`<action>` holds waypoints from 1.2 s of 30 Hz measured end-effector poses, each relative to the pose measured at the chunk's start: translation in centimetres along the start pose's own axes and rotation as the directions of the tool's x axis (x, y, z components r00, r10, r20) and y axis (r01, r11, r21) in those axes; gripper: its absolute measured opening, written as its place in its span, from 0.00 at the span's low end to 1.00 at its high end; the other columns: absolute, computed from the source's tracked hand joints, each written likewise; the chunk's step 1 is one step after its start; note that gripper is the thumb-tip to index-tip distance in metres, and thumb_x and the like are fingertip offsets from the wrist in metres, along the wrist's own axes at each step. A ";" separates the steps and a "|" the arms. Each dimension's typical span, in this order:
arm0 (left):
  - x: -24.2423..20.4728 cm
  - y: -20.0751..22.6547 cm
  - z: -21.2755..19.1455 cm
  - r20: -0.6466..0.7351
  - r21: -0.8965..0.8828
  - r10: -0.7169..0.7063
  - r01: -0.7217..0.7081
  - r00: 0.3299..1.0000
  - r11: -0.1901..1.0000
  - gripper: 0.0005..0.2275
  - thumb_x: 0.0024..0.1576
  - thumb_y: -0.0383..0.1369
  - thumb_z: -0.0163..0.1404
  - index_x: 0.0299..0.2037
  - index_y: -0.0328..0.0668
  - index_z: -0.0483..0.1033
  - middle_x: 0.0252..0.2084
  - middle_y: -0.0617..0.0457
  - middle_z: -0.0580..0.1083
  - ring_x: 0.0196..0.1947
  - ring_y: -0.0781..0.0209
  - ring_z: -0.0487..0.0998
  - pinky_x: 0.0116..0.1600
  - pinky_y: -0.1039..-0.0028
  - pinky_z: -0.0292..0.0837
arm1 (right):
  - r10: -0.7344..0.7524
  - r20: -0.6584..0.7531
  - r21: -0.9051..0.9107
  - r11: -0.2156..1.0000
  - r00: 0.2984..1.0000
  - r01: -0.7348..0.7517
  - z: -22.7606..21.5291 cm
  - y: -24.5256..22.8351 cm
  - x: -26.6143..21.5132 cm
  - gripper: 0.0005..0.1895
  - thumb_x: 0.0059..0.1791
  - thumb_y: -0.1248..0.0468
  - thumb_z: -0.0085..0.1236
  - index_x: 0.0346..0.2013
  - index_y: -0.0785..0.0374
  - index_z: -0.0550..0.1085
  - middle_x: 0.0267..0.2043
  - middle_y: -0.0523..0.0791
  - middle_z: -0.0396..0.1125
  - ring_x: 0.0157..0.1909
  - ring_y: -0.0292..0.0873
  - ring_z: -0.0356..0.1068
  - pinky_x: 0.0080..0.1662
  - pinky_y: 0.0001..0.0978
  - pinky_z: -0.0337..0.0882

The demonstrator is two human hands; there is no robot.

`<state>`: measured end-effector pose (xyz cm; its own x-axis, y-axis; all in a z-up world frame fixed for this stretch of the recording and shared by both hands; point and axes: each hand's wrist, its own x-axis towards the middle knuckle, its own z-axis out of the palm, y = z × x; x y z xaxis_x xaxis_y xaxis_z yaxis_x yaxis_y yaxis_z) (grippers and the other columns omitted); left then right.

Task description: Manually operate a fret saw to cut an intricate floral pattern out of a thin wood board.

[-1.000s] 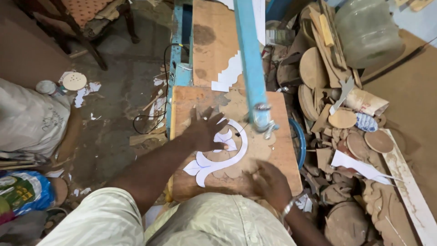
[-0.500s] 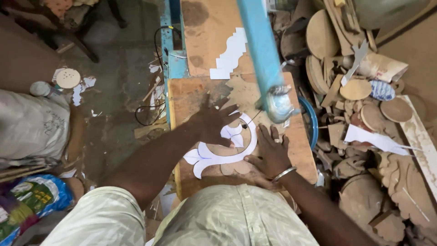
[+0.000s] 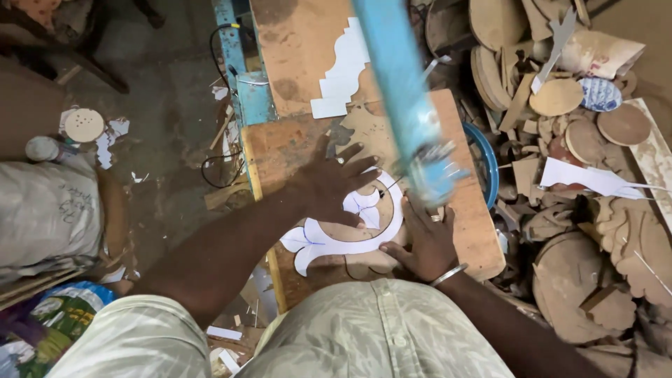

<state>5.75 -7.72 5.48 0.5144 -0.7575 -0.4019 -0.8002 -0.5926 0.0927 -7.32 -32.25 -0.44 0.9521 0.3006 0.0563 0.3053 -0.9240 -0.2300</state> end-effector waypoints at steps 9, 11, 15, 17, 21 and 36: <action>0.2 -0.2 -0.2 0.016 -0.016 0.038 -0.038 0.999 0.999 0.47 0.51 0.70 0.43 0.76 0.58 0.42 0.79 0.61 0.40 0.79 0.52 0.34 0.71 0.30 0.23 | 0.041 -0.049 0.084 0.996 0.998 -0.036 -0.3 -0.4 -0.1 0.51 0.36 0.37 0.69 0.63 0.68 0.68 0.55 0.53 0.71 0.59 0.53 0.66 0.64 0.60 0.48; 0.3 -0.2 -0.1 0.027 -0.012 0.035 -0.035 0.999 0.999 0.46 0.51 0.69 0.43 0.76 0.59 0.42 0.79 0.61 0.40 0.78 0.53 0.33 0.71 0.30 0.22 | -0.010 -0.109 0.089 0.996 0.994 0.020 -0.3 -0.4 -0.2 0.49 0.37 0.38 0.68 0.61 0.68 0.70 0.55 0.53 0.71 0.61 0.55 0.65 0.64 0.58 0.49; 0.2 0.1 -0.5 0.045 -0.006 0.028 -0.027 0.999 1.000 0.46 0.51 0.69 0.43 0.76 0.60 0.41 0.79 0.61 0.40 0.78 0.53 0.33 0.71 0.31 0.21 | -0.019 -0.120 0.079 0.996 0.993 0.028 -0.4 -0.3 -0.2 0.48 0.37 0.38 0.68 0.60 0.68 0.71 0.54 0.54 0.72 0.61 0.56 0.65 0.64 0.58 0.48; 0.1 0.2 -0.3 0.036 -0.015 0.012 -0.012 0.999 1.000 0.46 0.51 0.69 0.44 0.76 0.60 0.42 0.79 0.60 0.40 0.78 0.53 0.34 0.71 0.31 0.21 | 0.001 -0.094 0.076 0.997 0.996 0.006 -0.4 -0.3 -0.2 0.47 0.37 0.38 0.69 0.60 0.67 0.71 0.52 0.53 0.72 0.61 0.57 0.65 0.65 0.59 0.48; 0.0 0.4 -0.5 0.026 -0.029 0.006 -0.005 1.000 1.000 0.45 0.51 0.68 0.45 0.76 0.61 0.42 0.79 0.59 0.40 0.78 0.53 0.34 0.71 0.31 0.22 | 0.031 -0.066 0.093 0.995 0.997 -0.025 -0.2 -0.4 -0.3 0.48 0.37 0.38 0.68 0.62 0.66 0.69 0.51 0.53 0.72 0.59 0.56 0.67 0.66 0.63 0.46; 0.1 0.8 -0.2 0.021 -0.047 -0.034 0.035 0.999 0.998 0.45 0.51 0.68 0.45 0.75 0.63 0.43 0.79 0.60 0.39 0.78 0.52 0.34 0.71 0.30 0.24 | 0.001 -0.066 0.071 0.997 0.998 0.004 -0.6 -0.3 -0.2 0.53 0.38 0.40 0.68 0.67 0.69 0.62 0.71 0.55 0.59 0.70 0.55 0.59 0.69 0.62 0.40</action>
<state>5.26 -8.30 5.68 0.5346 -0.7314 -0.4234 -0.7667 -0.6305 0.1212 -7.60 -32.17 0.15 0.9515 0.2832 0.1204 0.3068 -0.9037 -0.2986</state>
